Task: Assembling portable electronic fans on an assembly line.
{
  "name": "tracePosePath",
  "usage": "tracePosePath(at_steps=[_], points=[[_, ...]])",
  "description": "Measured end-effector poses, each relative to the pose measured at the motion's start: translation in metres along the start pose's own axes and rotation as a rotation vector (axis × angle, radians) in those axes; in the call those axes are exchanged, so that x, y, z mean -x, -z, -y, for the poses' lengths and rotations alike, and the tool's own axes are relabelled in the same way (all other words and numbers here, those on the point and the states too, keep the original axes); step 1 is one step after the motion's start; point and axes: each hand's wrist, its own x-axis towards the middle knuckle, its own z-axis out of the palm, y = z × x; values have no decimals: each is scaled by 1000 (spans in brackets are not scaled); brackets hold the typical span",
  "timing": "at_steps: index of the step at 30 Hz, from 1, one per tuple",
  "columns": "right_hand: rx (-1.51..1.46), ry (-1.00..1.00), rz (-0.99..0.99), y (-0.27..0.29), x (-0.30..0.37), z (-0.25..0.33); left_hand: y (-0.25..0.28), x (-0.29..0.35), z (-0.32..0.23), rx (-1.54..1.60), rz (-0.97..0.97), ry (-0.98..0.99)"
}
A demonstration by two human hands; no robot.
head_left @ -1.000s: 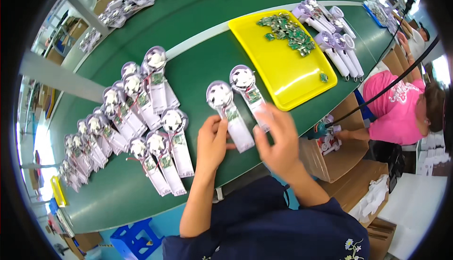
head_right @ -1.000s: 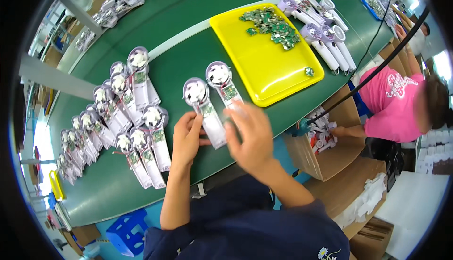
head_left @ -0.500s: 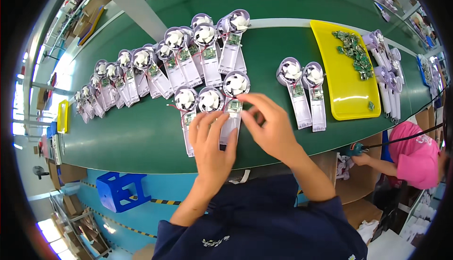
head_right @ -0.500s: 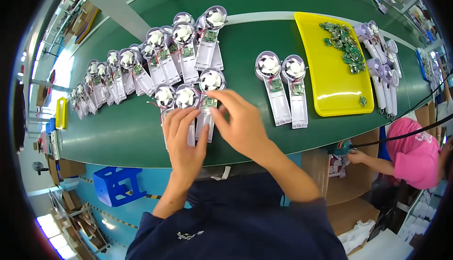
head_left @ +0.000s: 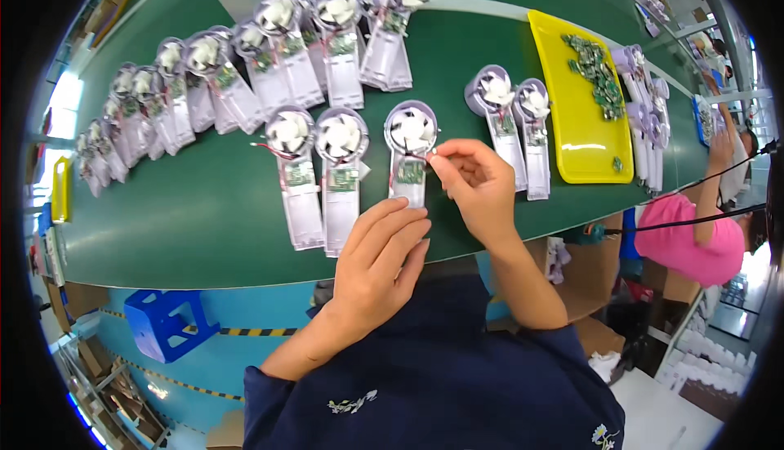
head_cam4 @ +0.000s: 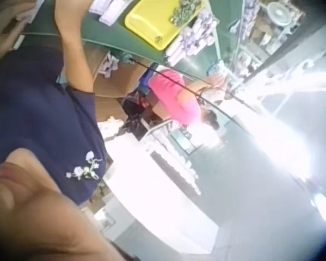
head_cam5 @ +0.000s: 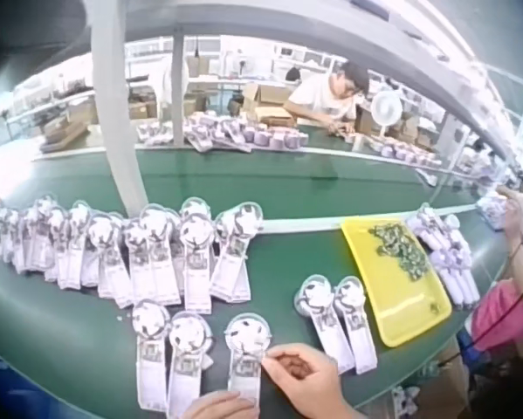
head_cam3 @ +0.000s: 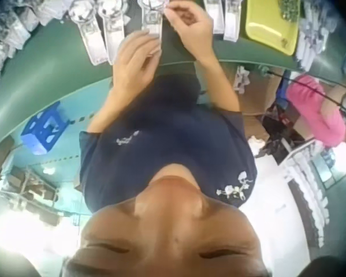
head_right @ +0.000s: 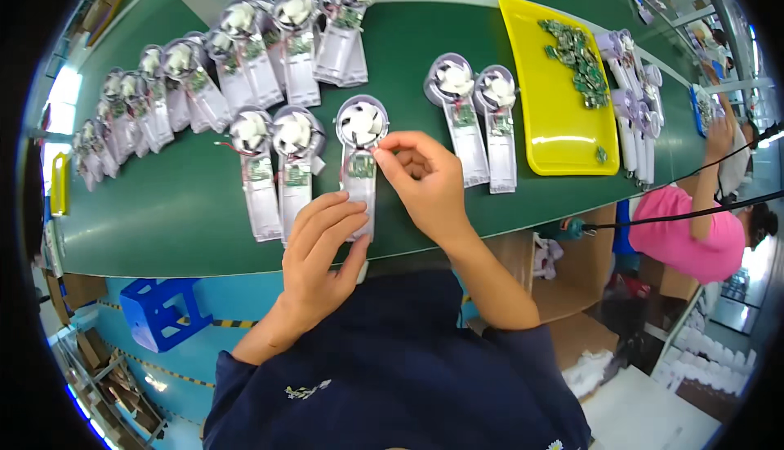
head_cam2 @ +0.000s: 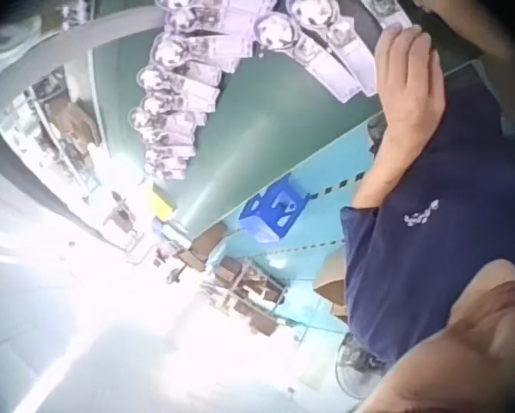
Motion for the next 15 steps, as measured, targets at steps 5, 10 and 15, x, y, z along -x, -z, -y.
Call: tracePosePath(at_steps=[5,10,15], points=[[-19,-84,-17,16,42,12,-23,-1,-3,-100,37,243],[25,-59,-19,26,58,11,-48,0,-1,36,-1,282],[149,-13,-22,29,62,15,-41,-2,6,115,-16,348]])
